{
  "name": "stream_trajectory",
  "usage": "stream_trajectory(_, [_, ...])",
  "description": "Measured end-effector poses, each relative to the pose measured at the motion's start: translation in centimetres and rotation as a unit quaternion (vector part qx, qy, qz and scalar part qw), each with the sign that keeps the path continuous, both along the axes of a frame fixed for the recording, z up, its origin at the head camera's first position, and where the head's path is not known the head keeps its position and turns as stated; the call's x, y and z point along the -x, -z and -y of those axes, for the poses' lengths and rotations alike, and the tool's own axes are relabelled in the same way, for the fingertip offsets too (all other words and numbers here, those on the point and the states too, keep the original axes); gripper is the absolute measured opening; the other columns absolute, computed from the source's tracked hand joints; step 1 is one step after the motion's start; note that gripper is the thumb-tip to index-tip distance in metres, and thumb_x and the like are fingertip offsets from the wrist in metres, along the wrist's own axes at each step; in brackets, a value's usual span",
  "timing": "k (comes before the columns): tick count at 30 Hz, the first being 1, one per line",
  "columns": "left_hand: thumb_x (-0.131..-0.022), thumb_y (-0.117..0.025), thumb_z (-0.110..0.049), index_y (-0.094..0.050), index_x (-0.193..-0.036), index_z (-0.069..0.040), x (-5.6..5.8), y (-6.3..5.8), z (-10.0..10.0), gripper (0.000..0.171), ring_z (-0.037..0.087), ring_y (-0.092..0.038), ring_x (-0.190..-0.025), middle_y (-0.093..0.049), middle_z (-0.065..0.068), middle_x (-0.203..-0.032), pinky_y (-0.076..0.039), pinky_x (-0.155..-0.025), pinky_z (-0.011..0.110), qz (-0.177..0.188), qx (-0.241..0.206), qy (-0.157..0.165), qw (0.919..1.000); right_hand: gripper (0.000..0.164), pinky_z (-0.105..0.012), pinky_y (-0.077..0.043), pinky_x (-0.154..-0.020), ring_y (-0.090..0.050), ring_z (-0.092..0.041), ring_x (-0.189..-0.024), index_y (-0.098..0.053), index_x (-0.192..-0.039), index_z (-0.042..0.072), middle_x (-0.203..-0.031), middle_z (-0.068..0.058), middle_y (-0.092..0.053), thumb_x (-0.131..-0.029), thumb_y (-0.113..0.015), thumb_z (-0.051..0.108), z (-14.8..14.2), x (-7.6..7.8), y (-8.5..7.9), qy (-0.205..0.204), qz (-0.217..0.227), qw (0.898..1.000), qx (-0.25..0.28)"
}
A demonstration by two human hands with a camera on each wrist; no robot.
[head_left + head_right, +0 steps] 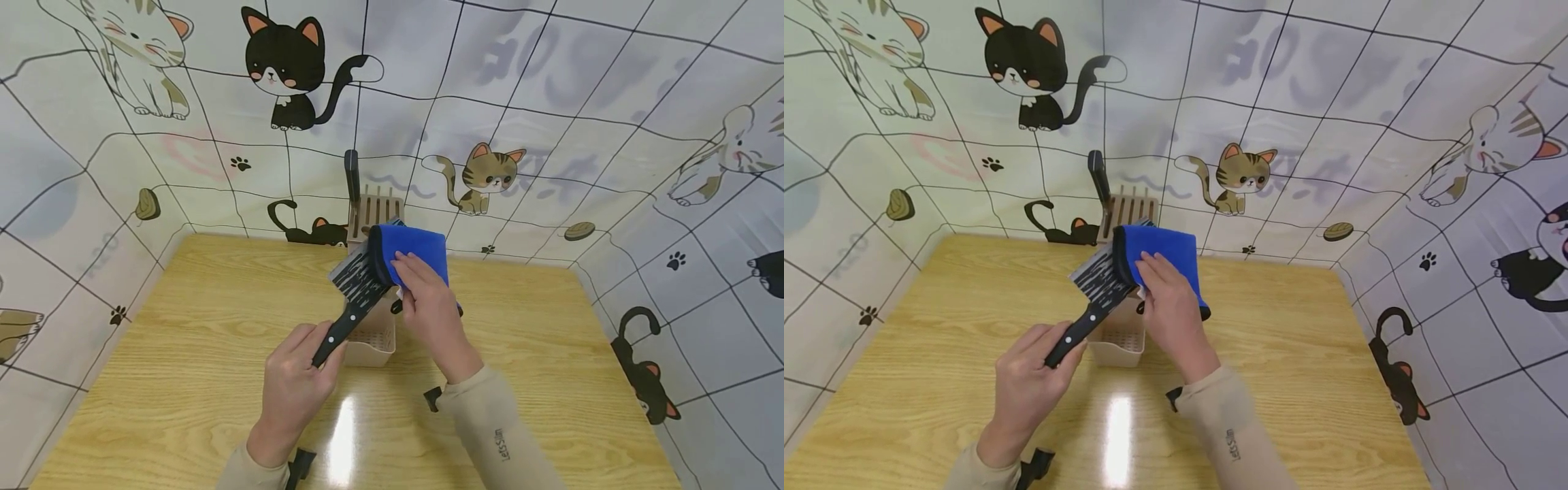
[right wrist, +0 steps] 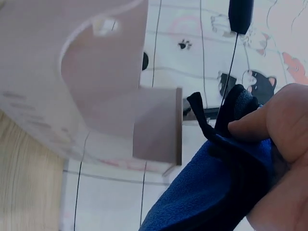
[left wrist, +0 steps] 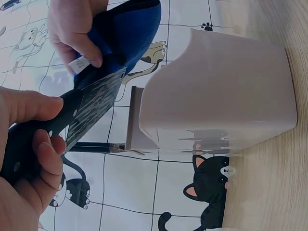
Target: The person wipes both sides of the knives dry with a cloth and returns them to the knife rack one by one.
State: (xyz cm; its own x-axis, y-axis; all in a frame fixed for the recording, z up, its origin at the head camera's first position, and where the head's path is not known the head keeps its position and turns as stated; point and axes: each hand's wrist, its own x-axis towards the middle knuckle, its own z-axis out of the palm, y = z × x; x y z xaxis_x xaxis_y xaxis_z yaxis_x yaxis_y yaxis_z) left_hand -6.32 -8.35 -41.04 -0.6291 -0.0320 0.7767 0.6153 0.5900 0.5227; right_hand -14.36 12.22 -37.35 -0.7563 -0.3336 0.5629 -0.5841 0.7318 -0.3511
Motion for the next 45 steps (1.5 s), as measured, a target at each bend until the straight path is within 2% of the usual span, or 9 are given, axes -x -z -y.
stream_trajectory(4, [-0.078, -0.080, 0.000, -0.078, -0.096, 0.003, 0.0, 0.1, 0.0, 0.018, 0.012, -0.053, -0.056, -0.068, 0.008, -0.078, -0.042, -0.047, 0.016, -0.001, -0.017, 0.001, 0.9999, 0.041, -0.046, -0.046, -0.109, -0.060, -0.036, -0.131, -0.070, -0.127, -0.002, -0.136, -0.017, -0.066, -0.088, -0.067, -0.013, 0.8, -1.3, -0.1, -0.029, -0.023, 0.999, -0.010])
stream_trajectory(10, [-0.081, -0.080, -0.001, -0.078, -0.095, 0.002, 0.1, 0.1, 0.3, 0.014, 0.011, -0.055, -0.057, -0.068, 0.008, -0.078, -0.044, -0.048, 0.017, 0.000, -0.002, -0.003, 1.0000, 0.042, -0.044, -0.046, -0.110, -0.061, -0.035, -0.130, -0.071, -0.126, -0.002, -0.134, -0.016, -0.068, -0.087, -0.067, -0.015, 2.0, -3.0, -0.6, -0.064, -0.031, 0.997, -0.023])
stream_trajectory(18, [-0.081, -0.080, -0.004, -0.079, -0.096, 0.001, 0.3, 0.2, 0.5, 0.016, 0.010, -0.057, -0.058, -0.069, 0.007, -0.079, -0.045, -0.048, 0.017, -0.014, 0.001, -0.004, 0.9999, 0.040, -0.045, -0.048, -0.108, -0.063, -0.033, -0.129, -0.073, -0.124, 0.001, -0.132, -0.013, -0.069, -0.086, -0.071, -0.012, 2.6, -3.7, -1.4, -0.096, -0.042, 0.994, -0.040])
stream_trajectory(27, [-0.082, -0.078, -0.003, -0.078, -0.094, 0.001, 0.4, 0.1, 0.3, 0.013, 0.009, -0.052, -0.056, -0.066, 0.005, -0.076, -0.041, -0.047, 0.016, -0.029, -0.008, 0.000, 0.9995, 0.040, -0.045, -0.048, -0.109, -0.064, -0.033, -0.127, -0.073, -0.124, 0.000, -0.132, -0.014, -0.069, -0.086, -0.071, -0.012, 2.8, -2.5, -2.4, -0.070, -0.048, 0.994, -0.070])
stream_trajectory(36, [-0.082, -0.078, -0.001, -0.077, -0.095, 0.002, 0.1, 0.1, 0.2, 0.013, 0.012, -0.050, -0.055, -0.064, 0.006, -0.075, -0.040, -0.047, 0.017, -0.017, -0.015, 0.009, 0.9997, 0.037, -0.043, -0.047, -0.110, -0.064, -0.035, -0.126, -0.071, -0.125, -0.003, -0.133, -0.017, -0.068, -0.090, -0.067, -0.012, 2.2, -0.3, -2.7, -0.039, -0.038, 0.995, -0.086])
stream_trajectory(45, [-0.080, -0.078, 0.000, -0.077, -0.095, 0.002, 0.0, 0.2, 0.2, 0.015, 0.010, -0.050, -0.056, -0.065, 0.005, -0.075, -0.039, -0.047, 0.017, -0.023, -0.013, 0.011, 0.9996, 0.035, -0.043, -0.047, -0.110, -0.063, -0.035, -0.126, -0.070, -0.126, -0.004, -0.133, -0.018, -0.068, -0.093, -0.063, -0.010, 1.3, 1.6, -2.4, -0.017, -0.025, 0.996, -0.083])
